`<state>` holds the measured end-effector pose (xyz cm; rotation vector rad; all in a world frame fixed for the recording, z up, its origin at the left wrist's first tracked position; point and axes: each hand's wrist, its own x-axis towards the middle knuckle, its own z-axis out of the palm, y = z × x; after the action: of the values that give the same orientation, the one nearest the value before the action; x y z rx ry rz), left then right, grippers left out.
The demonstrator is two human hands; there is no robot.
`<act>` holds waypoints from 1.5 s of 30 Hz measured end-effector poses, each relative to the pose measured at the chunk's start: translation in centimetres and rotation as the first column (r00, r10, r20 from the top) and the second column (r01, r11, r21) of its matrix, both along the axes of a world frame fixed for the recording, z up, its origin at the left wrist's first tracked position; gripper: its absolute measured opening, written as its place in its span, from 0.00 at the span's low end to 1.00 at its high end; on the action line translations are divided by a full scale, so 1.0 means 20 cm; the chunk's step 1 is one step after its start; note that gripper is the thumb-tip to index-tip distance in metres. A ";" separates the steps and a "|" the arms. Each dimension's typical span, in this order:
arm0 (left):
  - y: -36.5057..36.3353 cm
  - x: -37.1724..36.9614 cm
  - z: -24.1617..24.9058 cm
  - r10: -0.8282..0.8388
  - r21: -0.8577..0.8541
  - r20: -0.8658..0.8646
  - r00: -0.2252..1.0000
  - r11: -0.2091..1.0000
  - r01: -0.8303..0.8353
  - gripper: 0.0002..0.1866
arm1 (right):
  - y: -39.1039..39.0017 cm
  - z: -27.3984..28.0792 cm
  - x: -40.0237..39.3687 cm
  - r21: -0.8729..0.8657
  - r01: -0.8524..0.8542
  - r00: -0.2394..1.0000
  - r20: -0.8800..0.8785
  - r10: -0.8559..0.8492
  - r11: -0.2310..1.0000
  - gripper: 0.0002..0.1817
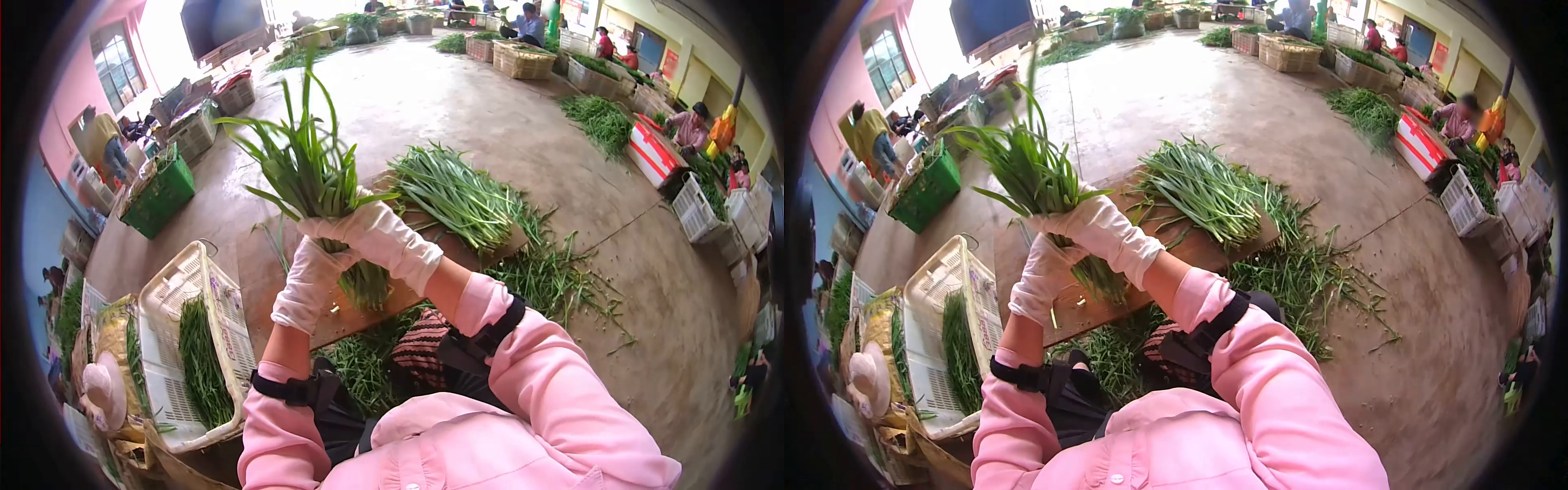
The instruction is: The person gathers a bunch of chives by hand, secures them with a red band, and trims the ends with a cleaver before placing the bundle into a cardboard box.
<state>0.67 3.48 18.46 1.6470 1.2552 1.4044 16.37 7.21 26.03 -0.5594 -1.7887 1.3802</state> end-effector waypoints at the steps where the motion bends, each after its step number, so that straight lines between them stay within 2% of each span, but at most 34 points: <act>1: -0.01 0.00 -0.01 -0.003 0.008 -0.005 1.000 1.000 0.003 0.26 | 0.00 0.00 0.01 -0.059 -0.047 0.999 0.010 0.048 0.997 0.25; 2: -0.01 -0.02 -0.02 0.022 0.030 -0.117 0.993 0.999 -0.018 0.26 | 0.00 0.01 0.01 -0.119 -0.093 0.995 0.014 0.095 0.989 0.25; 3: -0.01 -0.03 -0.02 0.048 0.054 -0.226 0.973 0.998 -0.037 0.27 | -0.03 0.06 0.04 -0.335 -0.172 0.985 -0.069 0.158 0.927 0.27; 4: -0.01 -0.03 -0.03 0.040 0.050 -0.232 0.972 0.998 -0.029 0.27 | -0.03 0.07 0.03 -0.337 -0.167 0.986 -0.076 0.150 0.926 0.27; 6: -0.02 -0.02 -0.04 -0.019 -0.111 0.042 0.999 0.994 0.024 0.28 | -0.03 0.10 -0.01 -0.224 -0.150 0.988 -0.081 0.135 0.963 0.32; 7: -0.02 -0.01 -0.04 -0.026 -0.109 0.035 0.999 0.994 0.030 0.28 | -0.08 0.18 0.03 -0.350 -0.195 0.980 -0.098 0.171 0.916 0.36; 8: -0.04 0.00 -0.06 -0.038 -0.059 0.093 0.995 0.997 0.044 0.28 | -0.07 0.15 0.00 -0.346 -0.190 0.981 -0.105 0.164 0.919 0.36; 10: 0.03 -0.03 -0.20 -0.061 -0.006 0.143 0.988 0.998 0.063 0.29 | 0.00 0.01 -0.13 0.016 -0.291 0.906 -0.318 0.281 0.957 0.40; 11: 0.15 -0.09 -0.38 -0.149 -0.009 0.391 0.909 0.986 0.165 0.29 | -0.01 -0.03 -0.20 0.009 -0.259 0.910 -0.334 0.247 0.966 0.40; 12: 0.21 -0.12 -0.49 -0.212 0.007 0.614 0.760 0.965 0.264 0.30 | -0.04 -0.05 -0.21 0.022 -0.161 0.954 -0.252 0.162 0.987 0.44; 13: 0.08 -0.09 -0.36 -0.092 -0.079 0.506 0.858 0.985 0.152 0.39 | -0.10 -0.02 -0.21 0.169 0.002 0.990 -0.142 0.022 0.986 0.43; 14: 0.03 -0.03 -0.20 -0.102 -0.079 0.499 0.861 0.984 0.163 0.39 | -0.18 0.01 -0.22 0.326 0.148 0.989 -0.052 -0.139 0.934 0.43; 15: 0.02 0.07 -0.03 -0.276 0.249 0.890 0.363 0.961 0.119 0.43 | -0.09 -0.22 -0.40 0.273 0.157 0.948 0.228 -0.223 0.949 0.51; 16: 0.02 0.17 0.12 -0.475 0.461 0.840 -0.262 0.880 -0.115 0.48 | -0.10 -0.21 -0.37 0.278 0.170 0.948 0.217 -0.234 0.946 0.51; 17: 0.03 0.22 0.19 -0.597 0.455 0.373 -0.710 0.785 -0.421 0.53 | -0.13 -0.18 -0.34 0.379 0.185 0.953 0.157 -0.260 0.907 0.52; 18: 0.02 0.19 0.17 -0.596 0.464 0.377 -0.709 0.784 -0.413 0.53 | -0.16 -0.14 -0.29 0.474 0.202 0.956 0.094 -0.278 0.857 0.53; 19: -0.03 0.09 0.11 -0.493 0.437 0.748 -0.443 0.870 -0.229 0.48 | -0.20 -0.09 -0.23 0.561 0.220 0.958 0.031 -0.286 0.798 0.54; 20: -0.09 -0.04 0.02 -0.324 0.319 0.945 -0.051 0.943 -0.090 0.43 | -0.25 -0.05 -0.17 0.639 0.235 0.959 -0.030 -0.281 0.732 0.55; 21: -0.15 -0.16 -0.05 -0.118 0.139 0.920 0.373 0.990 -0.029 0.38 | -0.29 -0.02 -0.10 0.709 0.248 0.960 -0.091 -0.264 0.660 0.56; 22: -0.19 -0.23 -0.07 0.082 -0.057 0.681 0.728 0.997 -0.059 0.33 | -0.27 0.04 0.05 0.657 0.214 0.976 -0.106 -0.192 0.722 0.57; 23: -0.31 -0.12 0.10 0.052 0.026 0.774 0.631 0.993 -0.115 0.24 | -0.26 0.07 0.20 0.640 0.241 0.963 -0.062 -0.263 0.730 0.56; 24: -0.38 -0.11 0.16 -0.016 0.060 0.851 0.525 0.996 -0.068 0.23 | -0.20 0.05 0.31 0.400 0.184 0.983 -0.055 -0.177 0.898 0.54; 25: -0.45 -0.08 0.21 0.002 0.063 0.865 0.502 0.992 -0.112 0.18 | -0.12 -0.03 0.39 0.453 0.267 0.963 -0.106 -0.246 0.851 0.54; 26: -0.49 -0.07 0.24 0.014 0.066 0.877 0.479 0.986 -0.151 0.14 | -0.06 -0.07 0.49 0.321 0.177 0.981 0.016 -0.192 0.931 0.56; 27: -0.51 -0.09 0.24 0.015 0.071 0.876 0.482 0.985 -0.160 0.14 | 0.02 -0.19 0.52 0.362 0.143 0.938 0.247 -0.243 0.921 0.60; 28: -0.51 -0.13 0.22 -0.043 0.121 0.853 0.521 0.986 -0.116 0.14 | 0.02 -0.22 0.54 0.278 0.056 0.932 0.330 -0.150 0.959 0.63; 32: -0.50 -0.18 0.18 -0.142 0.188 0.820 0.554 0.982 -0.026 0.16 | -0.05 -0.25 0.42 0.373 -0.134 0.867 0.493 -0.074 0.918 0.65; 33: -0.50 -0.18 0.16 -0.142 0.187 0.820 0.554 0.982 -0.026 0.16 | -0.06 -0.27 0.39 0.339 -0.146 0.904 0.427 -0.014 0.930 0.60; 34: -0.50 -0.17 0.15 -0.169 0.205 0.821 0.545 0.979 -0.007 0.17 | -0.08 -0.29 0.37 0.235 -0.137 0.956 0.287 0.066 0.962 0.44; 36: -0.50 -0.15 0.16 -0.197 0.227 0.821 0.535 0.974 0.011 0.18 | -0.12 -0.31 0.35 -0.159 -0.249 0.954 0.130 0.270 0.955 0.28; 37: -0.51 -0.13 0.17 -0.185 0.216 0.830 0.526 0.976 0.004 0.19 | -0.13 -0.34 0.32 -0.166 -0.175 0.979 0.078 0.190 0.970 0.20; 42: -0.51 -0.10 0.14 -0.127 0.153 0.891 0.437 0.988 -0.025 0.20 | -0.16 -0.38 0.31 -0.341 -0.108 0.990 -0.127 0.068 0.934 0.17; 44: -0.49 -0.15 0.08 -0.196 0.187 0.893 0.406 0.980 0.063 0.19 | -0.14 -0.42 0.31 -0.465 -0.063 0.982 -0.186 -0.028 0.883 0.17; 45: -0.49 -0.15 0.08 -0.199 0.189 0.893 0.403 0.980 0.065 0.19 | -0.19 -0.33 0.34 -0.497 -0.145 0.961 -0.276 0.002 0.855 0.18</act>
<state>-2.28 -6.22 20.03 0.6971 0.3481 1.8853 23.19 3.41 19.49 -0.5472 -1.2279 1.9093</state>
